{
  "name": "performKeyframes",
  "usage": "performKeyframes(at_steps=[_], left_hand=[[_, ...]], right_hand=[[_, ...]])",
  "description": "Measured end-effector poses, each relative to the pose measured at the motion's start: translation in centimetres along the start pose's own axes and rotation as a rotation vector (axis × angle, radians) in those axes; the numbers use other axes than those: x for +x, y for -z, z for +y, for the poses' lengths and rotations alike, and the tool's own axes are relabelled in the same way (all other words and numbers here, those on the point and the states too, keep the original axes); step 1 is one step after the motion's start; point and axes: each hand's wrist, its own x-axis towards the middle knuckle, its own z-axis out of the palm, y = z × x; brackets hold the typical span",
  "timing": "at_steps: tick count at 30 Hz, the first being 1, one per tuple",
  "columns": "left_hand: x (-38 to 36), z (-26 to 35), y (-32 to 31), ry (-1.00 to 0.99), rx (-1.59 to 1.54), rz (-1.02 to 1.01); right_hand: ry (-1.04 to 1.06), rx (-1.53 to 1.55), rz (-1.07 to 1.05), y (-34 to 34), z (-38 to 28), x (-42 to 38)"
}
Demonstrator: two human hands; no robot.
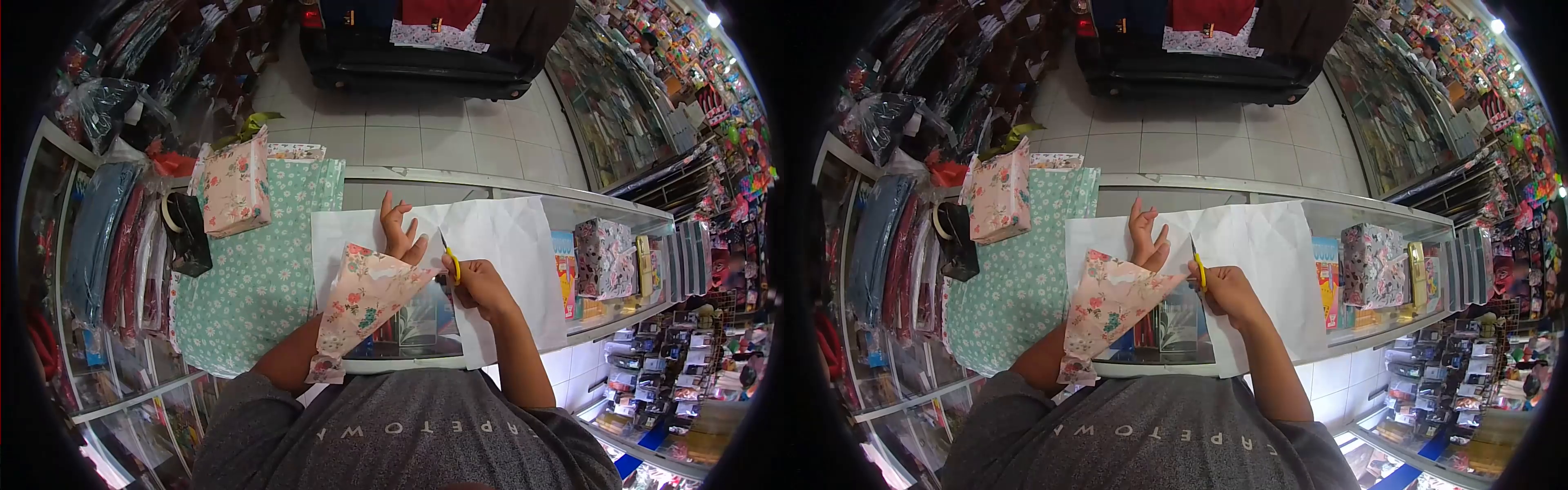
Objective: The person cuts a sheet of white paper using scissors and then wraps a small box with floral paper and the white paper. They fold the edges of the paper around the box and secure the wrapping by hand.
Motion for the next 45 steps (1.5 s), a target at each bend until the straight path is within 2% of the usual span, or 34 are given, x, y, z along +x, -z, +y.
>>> performKeyframes(at_steps=[4, 9, 14, 23, 33, 37, 42, 45], left_hand=[[0.1, -0.5, -0.2, -0.036, 0.068, 0.011], [0.1, 0.6, -0.6, 0.043, 0.011, 0.015], [0.0, 0.5, -0.2, 0.083, -0.069, -0.018], [0.1, 1.0, -0.9, 0.030, -0.006, 0.024], [0.1, 0.3, -0.4, 0.036, -0.003, -0.026], [0.1, 0.8, -0.6, 0.049, -0.004, -0.016], [0.2, 0.9, -0.7, 0.041, -0.006, -0.011], [0.3, 0.6, -0.8, 0.022, 0.023, -0.005]], right_hand=[[-0.083, 0.015, 0.053, -0.5, -1.4, -0.5], [-0.121, 0.035, 0.038, -0.9, -2.0, -0.3], [-0.097, -0.004, 0.008, -0.3, -2.0, 0.4], [-0.050, 0.034, -0.042, -0.4, -1.9, 0.7], [0.034, 0.053, -0.080, 0.2, -0.4, 1.3], [0.015, 0.070, -0.078, 0.0, -0.7, 1.0], [-0.061, -0.013, 0.030, -0.5, -1.9, 0.7], [-0.056, 0.018, 0.007, 0.0, -1.6, 1.2]])
